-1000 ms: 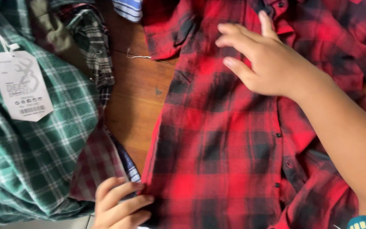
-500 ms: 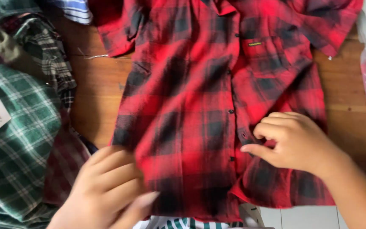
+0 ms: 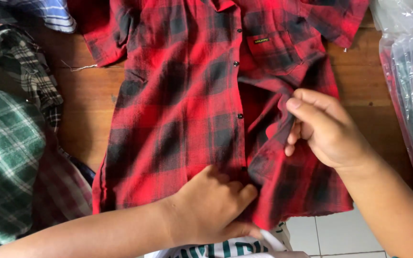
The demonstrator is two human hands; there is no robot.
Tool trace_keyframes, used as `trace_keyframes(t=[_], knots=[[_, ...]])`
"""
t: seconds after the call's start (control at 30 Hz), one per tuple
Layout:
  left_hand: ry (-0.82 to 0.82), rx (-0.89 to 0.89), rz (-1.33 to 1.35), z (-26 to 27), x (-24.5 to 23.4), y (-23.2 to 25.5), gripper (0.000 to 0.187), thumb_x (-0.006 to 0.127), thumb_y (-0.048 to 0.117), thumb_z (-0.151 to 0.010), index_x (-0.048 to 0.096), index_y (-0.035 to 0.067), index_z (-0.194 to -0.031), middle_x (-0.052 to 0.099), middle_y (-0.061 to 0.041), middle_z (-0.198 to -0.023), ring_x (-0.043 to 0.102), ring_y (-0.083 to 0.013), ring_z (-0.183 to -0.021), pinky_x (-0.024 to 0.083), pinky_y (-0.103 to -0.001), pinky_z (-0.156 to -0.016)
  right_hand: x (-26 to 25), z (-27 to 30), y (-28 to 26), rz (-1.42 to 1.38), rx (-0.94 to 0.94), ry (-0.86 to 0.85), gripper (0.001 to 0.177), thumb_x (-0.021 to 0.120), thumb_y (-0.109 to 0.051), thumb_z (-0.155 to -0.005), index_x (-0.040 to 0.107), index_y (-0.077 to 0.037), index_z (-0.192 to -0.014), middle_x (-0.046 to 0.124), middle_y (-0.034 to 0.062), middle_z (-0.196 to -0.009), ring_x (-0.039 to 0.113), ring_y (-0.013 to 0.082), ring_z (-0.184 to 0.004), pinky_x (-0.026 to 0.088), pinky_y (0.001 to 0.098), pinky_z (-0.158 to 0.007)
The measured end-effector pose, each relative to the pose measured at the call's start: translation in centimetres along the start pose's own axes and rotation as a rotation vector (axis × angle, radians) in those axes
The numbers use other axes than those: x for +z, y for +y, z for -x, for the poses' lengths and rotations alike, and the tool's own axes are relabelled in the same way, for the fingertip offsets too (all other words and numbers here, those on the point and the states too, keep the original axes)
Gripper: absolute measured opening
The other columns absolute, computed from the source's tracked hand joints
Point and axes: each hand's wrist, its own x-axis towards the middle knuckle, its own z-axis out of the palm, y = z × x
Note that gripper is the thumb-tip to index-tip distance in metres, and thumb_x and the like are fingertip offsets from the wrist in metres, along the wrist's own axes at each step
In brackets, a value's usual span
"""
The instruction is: Buttoning and folding a red and black checkered flannel shirt.
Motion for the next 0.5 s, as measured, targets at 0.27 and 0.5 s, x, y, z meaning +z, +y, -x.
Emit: trace_keyframes(t=[0.27,0.5], knots=[[-0.162,0.459,-0.053,0.6,-0.4,1.8,0.014,0.062,0.017,-0.087,0.073,0.008,-0.084,0.074,-0.014,-0.085,0.067,-0.0368,-0.077,0.052,-0.047,-0.084,0.9,0.2,2.1,0.771,-0.304,-0.027,0.039,0.065,-0.010,-0.091,0.051,-0.002,-0.126,0.064,0.0074,-0.103,0.062,0.0173,-0.091,0.053,0.0313,-0.084],[0.223,0.008,-0.037,-0.3,-2.0,-3.2,0.043,0.070,0.045,-0.090,0.056,0.008,-0.105,0.065,-0.013,-0.104,0.063,-0.0342,-0.088,0.051,-0.044,-0.073,-1.5,4.4,7.3,1.382,-0.569,0.019,0.084,0.070,-0.046,-0.081,0.036,-0.004,-0.145,0.039,0.0201,-0.154,0.039,0.0390,-0.143,0.023,0.0594,-0.122]])
